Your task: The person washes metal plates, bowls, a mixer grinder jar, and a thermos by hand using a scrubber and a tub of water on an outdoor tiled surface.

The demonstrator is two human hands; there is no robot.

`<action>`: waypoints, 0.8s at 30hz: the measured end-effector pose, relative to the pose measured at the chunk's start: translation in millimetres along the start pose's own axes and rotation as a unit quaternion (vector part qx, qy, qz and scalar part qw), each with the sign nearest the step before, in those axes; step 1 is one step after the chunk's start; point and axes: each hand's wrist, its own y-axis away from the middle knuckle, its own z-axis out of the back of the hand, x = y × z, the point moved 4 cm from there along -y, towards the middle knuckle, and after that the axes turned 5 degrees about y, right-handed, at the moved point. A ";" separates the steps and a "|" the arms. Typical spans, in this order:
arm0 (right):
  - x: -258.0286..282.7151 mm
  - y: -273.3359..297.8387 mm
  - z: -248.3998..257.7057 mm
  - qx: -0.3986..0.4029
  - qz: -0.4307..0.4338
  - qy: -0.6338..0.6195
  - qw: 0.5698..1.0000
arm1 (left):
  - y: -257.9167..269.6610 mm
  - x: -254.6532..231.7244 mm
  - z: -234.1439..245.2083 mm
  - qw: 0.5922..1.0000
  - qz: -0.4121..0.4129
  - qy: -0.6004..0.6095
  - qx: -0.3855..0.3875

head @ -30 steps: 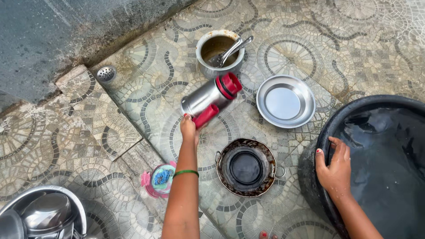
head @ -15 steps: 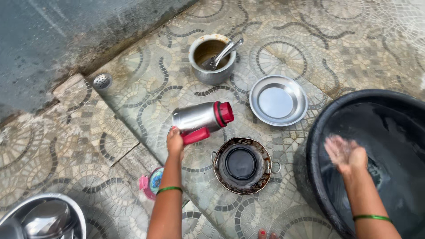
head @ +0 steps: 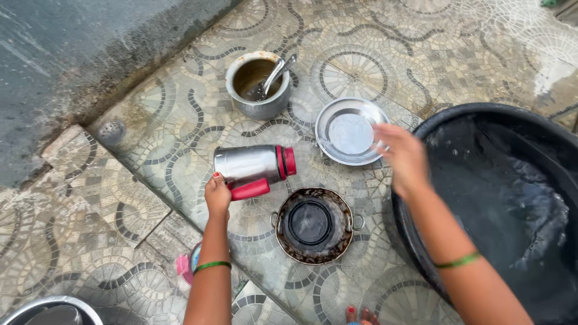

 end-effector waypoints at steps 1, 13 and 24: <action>-16.3 -2.8 42.9 -0.054 0.018 -0.010 0.998 | 7.4 -7.8 2.9 0.996 -0.027 -0.080 -0.020; -45.5 -15.0 91.6 0.122 -0.101 -0.254 0.954 | 31.0 -73.0 -37.3 0.944 -0.217 -0.246 -0.034; 19.1 5.9 -59.0 0.109 -0.071 -0.123 0.984 | -2.1 39.8 -51.3 0.996 0.056 -0.001 -0.073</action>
